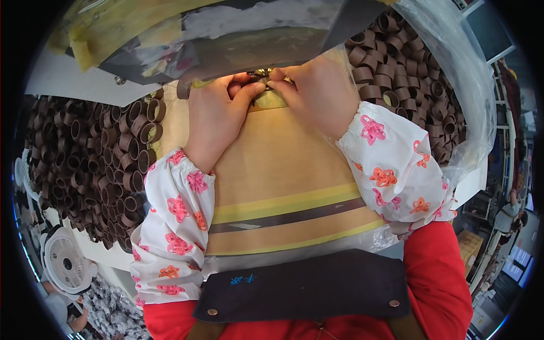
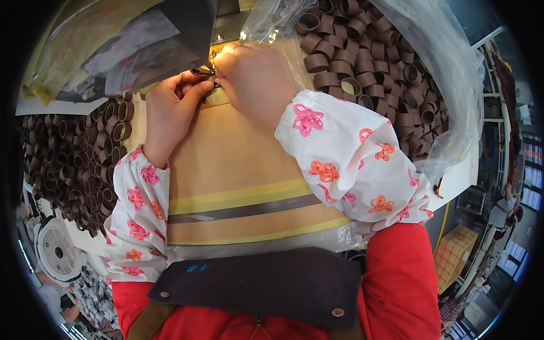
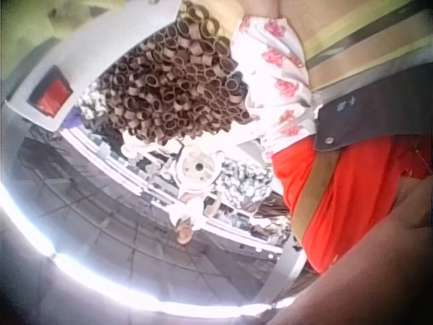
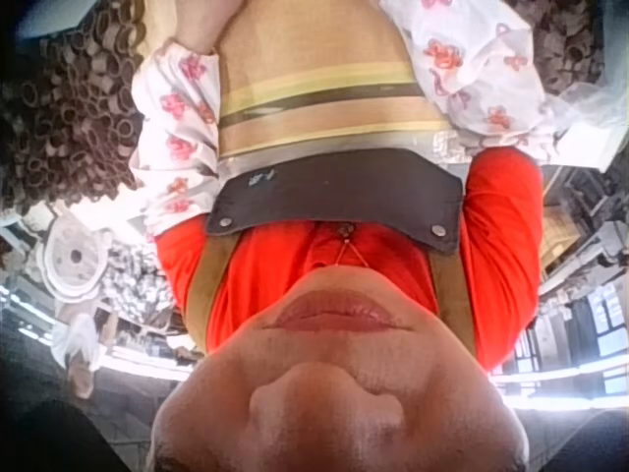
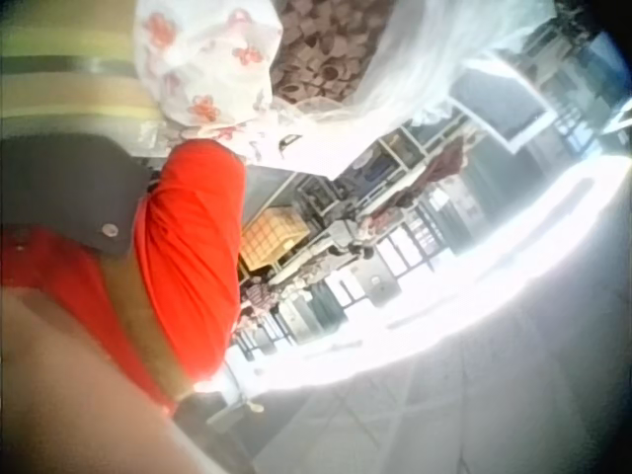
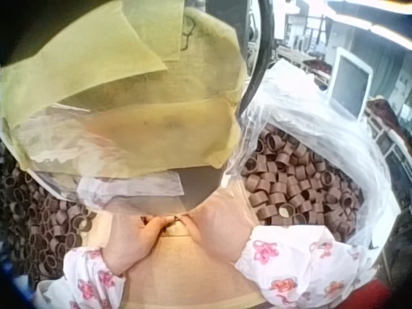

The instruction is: Sewing small leather loops using an industrial sewing machine.

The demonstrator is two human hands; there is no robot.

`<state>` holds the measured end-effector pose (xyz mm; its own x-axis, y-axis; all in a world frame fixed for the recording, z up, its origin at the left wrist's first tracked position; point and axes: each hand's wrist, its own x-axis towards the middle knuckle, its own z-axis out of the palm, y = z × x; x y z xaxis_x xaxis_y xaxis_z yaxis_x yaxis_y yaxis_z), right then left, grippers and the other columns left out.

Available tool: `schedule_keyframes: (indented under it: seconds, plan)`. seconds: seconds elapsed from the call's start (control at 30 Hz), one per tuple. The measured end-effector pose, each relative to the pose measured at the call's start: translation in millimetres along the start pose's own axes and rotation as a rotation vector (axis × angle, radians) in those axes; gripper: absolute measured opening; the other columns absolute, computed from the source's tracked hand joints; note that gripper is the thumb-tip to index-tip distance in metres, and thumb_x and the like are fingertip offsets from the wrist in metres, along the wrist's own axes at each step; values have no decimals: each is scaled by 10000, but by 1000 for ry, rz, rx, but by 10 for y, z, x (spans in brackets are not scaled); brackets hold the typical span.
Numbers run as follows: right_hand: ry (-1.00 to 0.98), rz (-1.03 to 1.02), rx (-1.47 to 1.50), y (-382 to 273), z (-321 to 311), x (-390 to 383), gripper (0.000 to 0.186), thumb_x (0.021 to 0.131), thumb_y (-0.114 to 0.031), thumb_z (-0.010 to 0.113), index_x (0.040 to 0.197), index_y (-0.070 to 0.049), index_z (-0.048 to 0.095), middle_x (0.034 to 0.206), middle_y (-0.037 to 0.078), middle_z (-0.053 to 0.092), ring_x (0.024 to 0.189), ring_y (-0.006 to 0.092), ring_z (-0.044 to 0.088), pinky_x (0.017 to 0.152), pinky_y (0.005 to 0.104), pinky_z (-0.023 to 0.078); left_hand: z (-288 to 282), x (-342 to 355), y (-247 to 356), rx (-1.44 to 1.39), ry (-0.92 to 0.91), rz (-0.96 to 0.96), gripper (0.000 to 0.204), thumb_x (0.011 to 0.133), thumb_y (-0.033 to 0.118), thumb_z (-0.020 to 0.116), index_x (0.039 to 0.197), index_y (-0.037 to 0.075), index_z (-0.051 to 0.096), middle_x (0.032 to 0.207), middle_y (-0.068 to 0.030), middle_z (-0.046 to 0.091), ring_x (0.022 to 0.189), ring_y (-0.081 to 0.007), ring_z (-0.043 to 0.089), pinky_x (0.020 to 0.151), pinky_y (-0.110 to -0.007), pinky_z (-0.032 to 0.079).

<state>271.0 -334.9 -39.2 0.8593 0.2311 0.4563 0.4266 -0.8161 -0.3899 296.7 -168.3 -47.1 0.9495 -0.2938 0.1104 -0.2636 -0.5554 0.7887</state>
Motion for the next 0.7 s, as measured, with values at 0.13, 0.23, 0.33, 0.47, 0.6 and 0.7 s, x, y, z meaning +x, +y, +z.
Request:
schedule_keyframes:
  seconds: [0.13,0.23,0.33,0.47,0.6,0.7]
  plan:
    - [62,-34,17,76,14,-23,117,739,-150,629,772,-42,656,507,126,520,451,285,495,458,356,382,64,30,2,50,41,128,183,764,125,667,848,-33,631,565,42,512,526,-7,416,479,-171,329]
    - [51,-20,34,28,56,-16,104,733,-141,632,748,-39,644,510,115,518,466,276,498,467,357,380,31,13,-80,12,50,72,255,729,219,672,828,-14,643,568,-68,574,495,-171,547,496,-285,414]
    - [10,14,35,-6,33,-2,99,725,-135,633,719,-36,623,530,103,524,532,267,521,504,357,392,11,0,-64,7,31,42,252,730,224,671,811,-13,639,569,-73,573,497,-183,548,502,-293,417]
    - [51,-17,82,60,34,-49,94,720,-127,625,712,-38,593,603,93,542,646,264,547,563,353,412,41,5,-11,60,45,122,251,731,232,671,800,-7,638,569,-77,570,495,-192,545,504,-300,419]
    - [36,24,156,103,68,-88,102,714,-109,615,754,-34,559,735,93,552,687,266,552,582,355,424,53,43,6,134,55,164,257,728,240,671,791,-7,635,587,-87,574,513,-204,551,510,-306,420]
    - [30,33,231,114,52,-50,112,705,-102,610,756,-23,549,749,101,560,696,263,561,585,350,432,21,58,-22,99,34,172,243,723,211,677,804,-13,626,570,-50,538,515,-154,515,521,-276,407]
